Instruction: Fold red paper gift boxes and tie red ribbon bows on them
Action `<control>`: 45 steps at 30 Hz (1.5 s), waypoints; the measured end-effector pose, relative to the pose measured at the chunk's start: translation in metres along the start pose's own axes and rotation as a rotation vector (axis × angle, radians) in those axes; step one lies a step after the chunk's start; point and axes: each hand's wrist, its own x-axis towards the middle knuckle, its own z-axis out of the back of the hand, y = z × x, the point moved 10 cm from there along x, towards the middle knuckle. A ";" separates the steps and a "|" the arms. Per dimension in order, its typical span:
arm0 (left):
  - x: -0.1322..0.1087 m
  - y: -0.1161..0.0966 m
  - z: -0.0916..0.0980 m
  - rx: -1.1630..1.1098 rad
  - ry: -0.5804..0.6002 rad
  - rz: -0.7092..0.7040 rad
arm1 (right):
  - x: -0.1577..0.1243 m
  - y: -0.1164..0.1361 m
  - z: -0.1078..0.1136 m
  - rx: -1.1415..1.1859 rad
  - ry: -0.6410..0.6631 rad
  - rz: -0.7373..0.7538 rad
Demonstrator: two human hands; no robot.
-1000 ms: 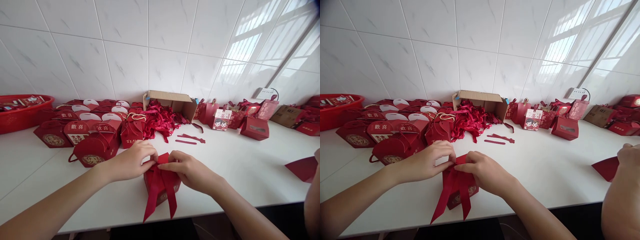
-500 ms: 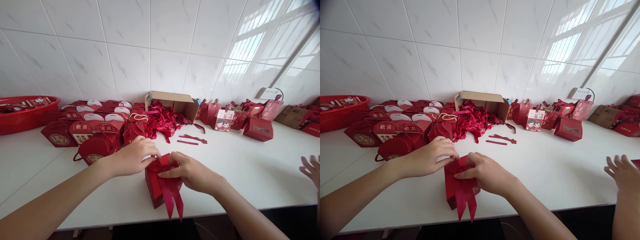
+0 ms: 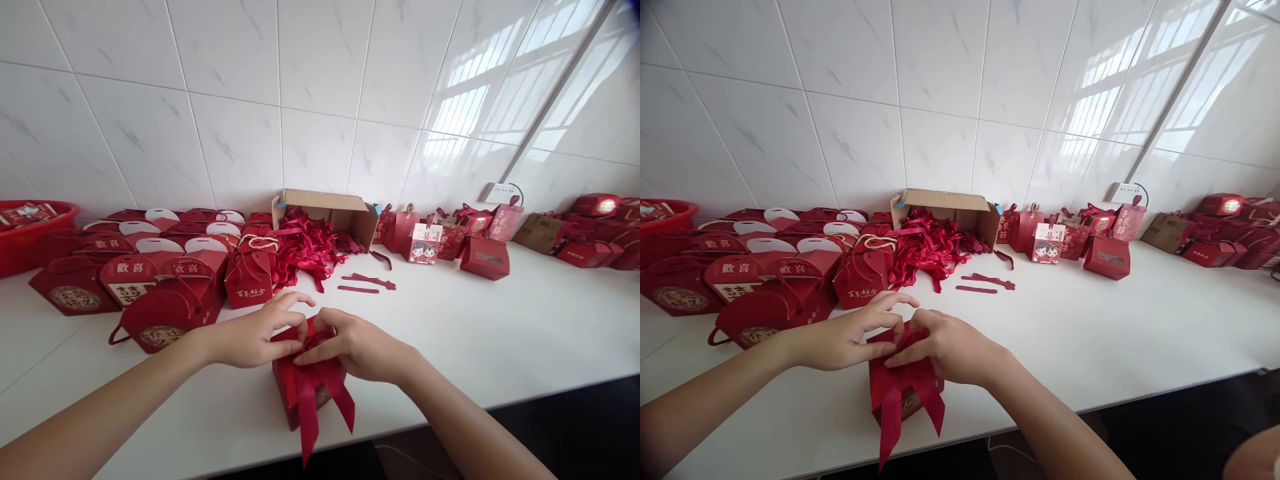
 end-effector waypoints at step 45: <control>0.001 0.026 -0.005 -0.710 -0.532 0.150 | -0.016 -0.046 0.026 0.396 -0.377 -0.337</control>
